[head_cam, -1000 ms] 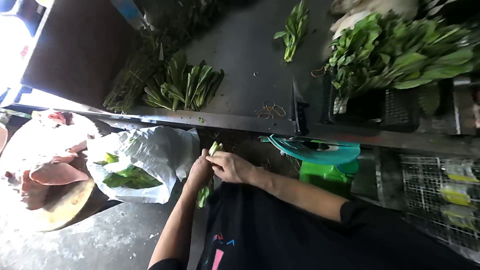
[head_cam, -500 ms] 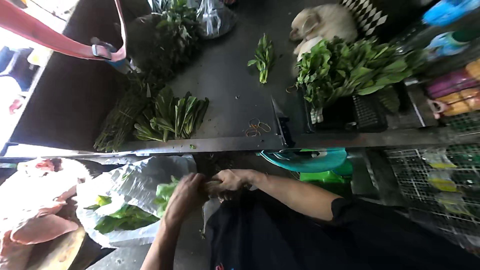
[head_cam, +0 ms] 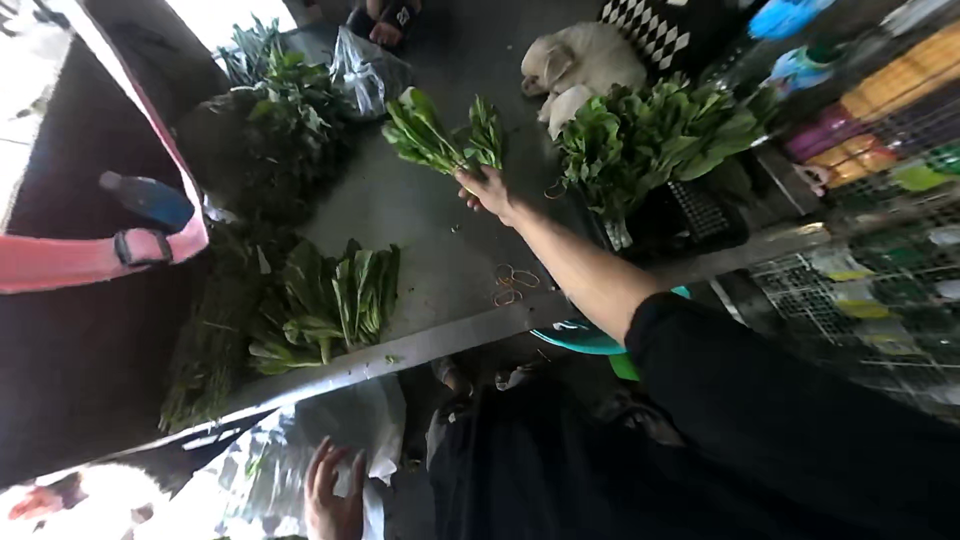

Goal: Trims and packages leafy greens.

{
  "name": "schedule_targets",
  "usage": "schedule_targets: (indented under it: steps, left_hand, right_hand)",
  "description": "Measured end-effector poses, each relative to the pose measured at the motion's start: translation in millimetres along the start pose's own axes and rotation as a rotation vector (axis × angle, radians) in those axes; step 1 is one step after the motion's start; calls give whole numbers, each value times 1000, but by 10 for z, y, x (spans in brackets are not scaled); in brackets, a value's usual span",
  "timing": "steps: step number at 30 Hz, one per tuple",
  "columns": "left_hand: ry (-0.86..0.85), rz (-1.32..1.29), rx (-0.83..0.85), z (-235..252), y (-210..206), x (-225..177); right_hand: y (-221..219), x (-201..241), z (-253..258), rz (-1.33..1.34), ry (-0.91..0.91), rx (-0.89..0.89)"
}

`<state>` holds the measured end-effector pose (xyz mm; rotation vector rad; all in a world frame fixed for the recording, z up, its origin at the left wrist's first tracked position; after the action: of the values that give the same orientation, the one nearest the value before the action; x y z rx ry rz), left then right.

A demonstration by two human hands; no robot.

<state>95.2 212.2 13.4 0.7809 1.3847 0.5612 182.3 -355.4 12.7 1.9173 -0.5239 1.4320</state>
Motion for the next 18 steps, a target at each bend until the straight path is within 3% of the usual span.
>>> schedule_targets:
  steps: [2,6,14,18]
  left_hand:
    - [-23,-22,59,195,-178,-15]
    - [-78,-45,221,606,-298,-105]
    - [-105,88,461,1443,-391,-257]
    - [-41,97,405,1749,-590,-360]
  right_hand:
    - [25,-249,368,-179,-52,-202]
    - [-66,-859,533,-389,-272,-328]
    - [-171,-1083,-1,-449,-141,-299]
    - [-122,-1015,-76,-529,-123,-290]
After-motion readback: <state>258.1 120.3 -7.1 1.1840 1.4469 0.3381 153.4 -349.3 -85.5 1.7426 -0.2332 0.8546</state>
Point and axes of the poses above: each hand's wrist, its own z-axis towards the middle knuckle, its own y-axis out of the back of the hand, x = y × z, the point moved 8 cm from there along z, towards the middle knuckle, and after that the axes turned 12 degrees about -x, right-handed, at the moved point
